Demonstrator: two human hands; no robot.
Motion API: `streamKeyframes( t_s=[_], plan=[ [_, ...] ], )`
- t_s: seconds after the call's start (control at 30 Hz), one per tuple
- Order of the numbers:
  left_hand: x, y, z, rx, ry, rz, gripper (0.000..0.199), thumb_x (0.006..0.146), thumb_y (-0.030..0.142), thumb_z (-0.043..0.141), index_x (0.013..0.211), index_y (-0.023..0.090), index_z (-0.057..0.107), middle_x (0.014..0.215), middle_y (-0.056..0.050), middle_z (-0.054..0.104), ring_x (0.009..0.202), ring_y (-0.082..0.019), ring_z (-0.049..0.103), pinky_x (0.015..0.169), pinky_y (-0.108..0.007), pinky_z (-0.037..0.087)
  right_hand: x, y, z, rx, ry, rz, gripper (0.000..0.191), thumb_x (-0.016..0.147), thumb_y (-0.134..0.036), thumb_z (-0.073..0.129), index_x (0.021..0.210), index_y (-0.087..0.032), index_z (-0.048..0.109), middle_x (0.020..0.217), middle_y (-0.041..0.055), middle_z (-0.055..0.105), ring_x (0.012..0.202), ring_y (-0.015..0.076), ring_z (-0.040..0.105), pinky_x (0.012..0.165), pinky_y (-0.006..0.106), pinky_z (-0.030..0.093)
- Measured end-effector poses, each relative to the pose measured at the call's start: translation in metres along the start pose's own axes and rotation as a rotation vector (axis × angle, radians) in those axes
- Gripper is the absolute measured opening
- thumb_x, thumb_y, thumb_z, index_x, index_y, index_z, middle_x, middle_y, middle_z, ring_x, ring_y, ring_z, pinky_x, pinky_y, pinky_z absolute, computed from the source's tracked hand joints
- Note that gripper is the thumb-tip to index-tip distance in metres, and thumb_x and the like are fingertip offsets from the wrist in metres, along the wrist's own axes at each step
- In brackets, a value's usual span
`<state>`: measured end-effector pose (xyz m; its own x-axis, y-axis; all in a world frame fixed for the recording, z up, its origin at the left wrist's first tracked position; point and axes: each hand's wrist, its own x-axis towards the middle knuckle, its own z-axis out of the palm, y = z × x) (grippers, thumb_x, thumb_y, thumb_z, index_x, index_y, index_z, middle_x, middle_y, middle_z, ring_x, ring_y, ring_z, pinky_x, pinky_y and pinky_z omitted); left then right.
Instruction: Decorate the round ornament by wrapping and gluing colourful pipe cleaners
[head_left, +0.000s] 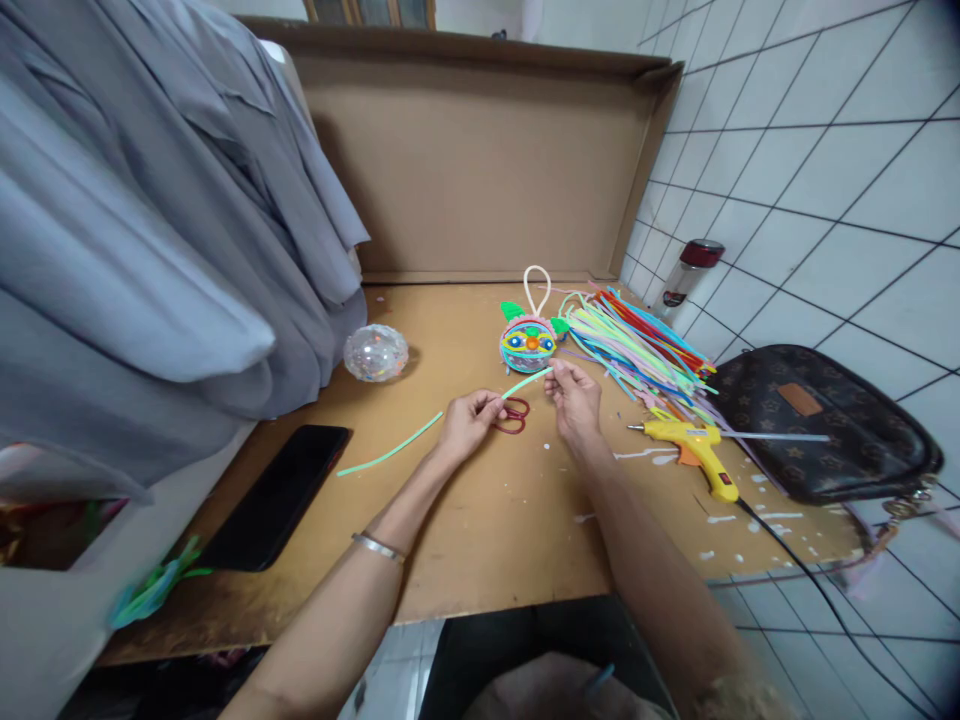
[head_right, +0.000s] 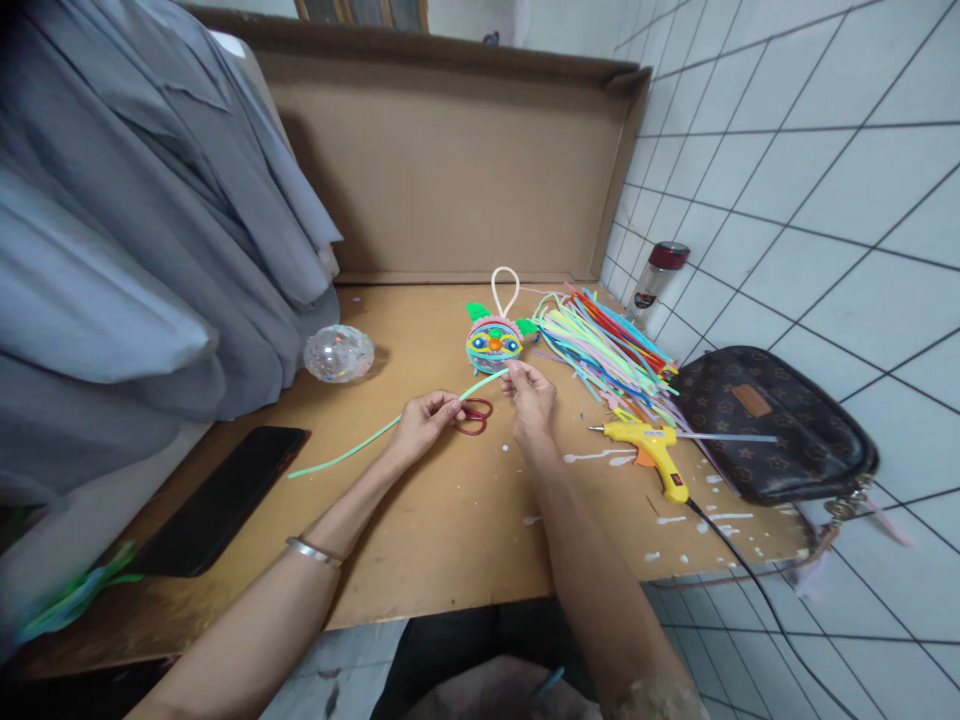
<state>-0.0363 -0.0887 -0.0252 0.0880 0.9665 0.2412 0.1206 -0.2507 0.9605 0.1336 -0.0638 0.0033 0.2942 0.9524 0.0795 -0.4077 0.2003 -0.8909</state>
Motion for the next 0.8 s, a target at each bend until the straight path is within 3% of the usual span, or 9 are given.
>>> streamKeyframes(
  t_s=[0.1, 0.2, 0.37, 0.5, 0.67, 0.73, 0.8],
  plan=[
    [-0.002, 0.003, -0.002, 0.193, 0.107, 0.167, 0.021, 0.083, 0.036, 0.068, 0.093, 0.019, 0.072, 0.089, -0.011, 0.076, 0.081, -0.023, 0.069, 0.077, -0.036, 0.05, -0.003, 0.001, 0.003, -0.058, -0.033, -0.003, 0.036, 0.058, -0.048, 0.079, 0.072, -0.018, 0.067, 0.058, -0.0045, 0.063, 0.051, 0.0072, 0.052, 0.053, 0.022, 0.042],
    [-0.007, 0.009, -0.001, 0.416, 0.203, 0.322, 0.024, 0.085, 0.034, 0.068, 0.106, 0.021, 0.069, 0.103, -0.01, 0.076, 0.099, -0.026, 0.069, 0.094, -0.043, 0.048, -0.008, 0.006, 0.007, -0.148, -0.076, -0.027, 0.035, 0.061, -0.05, 0.077, 0.067, -0.019, 0.065, 0.056, -0.0038, 0.062, 0.05, 0.0085, 0.052, 0.051, 0.022, 0.041],
    [-0.011, 0.008, 0.006, 0.551, 0.153, 0.443, 0.02, 0.091, 0.031, 0.058, 0.104, 0.019, 0.067, 0.097, -0.009, 0.076, 0.091, -0.021, 0.07, 0.086, -0.035, 0.052, -0.023, 0.02, 0.018, -0.201, -0.171, 0.031, 0.034, 0.063, -0.052, 0.073, 0.062, -0.019, 0.063, 0.054, -0.0025, 0.061, 0.049, 0.0099, 0.052, 0.051, 0.024, 0.042],
    [-0.011, 0.004, 0.009, 0.488, 0.172, 0.437, 0.017, 0.092, 0.028, 0.054, 0.094, 0.018, 0.067, 0.089, -0.009, 0.075, 0.078, -0.018, 0.07, 0.074, -0.029, 0.055, -0.034, 0.028, 0.024, -0.229, -0.141, 0.016, 0.029, 0.064, -0.047, 0.07, 0.061, -0.02, 0.062, 0.053, -0.0038, 0.059, 0.051, 0.0106, 0.051, 0.055, 0.025, 0.044],
    [-0.011, 0.007, 0.007, 0.442, 0.152, 0.377, 0.016, 0.089, 0.029, 0.055, 0.085, 0.019, 0.068, 0.082, -0.007, 0.075, 0.073, -0.017, 0.069, 0.073, -0.028, 0.054, -0.035, 0.027, 0.025, -0.361, -0.138, -0.001, 0.028, 0.074, -0.046, 0.061, 0.061, -0.021, 0.058, 0.055, -0.004, 0.056, 0.056, 0.0125, 0.052, 0.059, 0.026, 0.044],
    [-0.011, 0.009, 0.007, 0.4, 0.157, 0.332, 0.015, 0.087, 0.03, 0.058, 0.083, 0.019, 0.068, 0.079, -0.006, 0.074, 0.071, -0.018, 0.068, 0.072, -0.028, 0.054, -0.039, 0.015, 0.015, -0.519, -0.12, -0.144, 0.03, 0.082, -0.045, 0.055, 0.064, -0.021, 0.059, 0.063, -0.0019, 0.059, 0.062, 0.0136, 0.054, 0.065, 0.027, 0.044],
    [-0.013, 0.011, 0.008, 0.347, 0.185, 0.281, 0.013, 0.085, 0.031, 0.062, 0.082, 0.02, 0.068, 0.077, -0.006, 0.074, 0.071, -0.018, 0.068, 0.071, -0.028, 0.053, -0.047, -0.005, -0.005, -0.758, -0.082, -0.379, 0.032, 0.091, -0.044, 0.049, 0.075, -0.021, 0.064, 0.079, 0.0023, 0.064, 0.075, 0.0163, 0.058, 0.075, 0.03, 0.044]
  ],
)
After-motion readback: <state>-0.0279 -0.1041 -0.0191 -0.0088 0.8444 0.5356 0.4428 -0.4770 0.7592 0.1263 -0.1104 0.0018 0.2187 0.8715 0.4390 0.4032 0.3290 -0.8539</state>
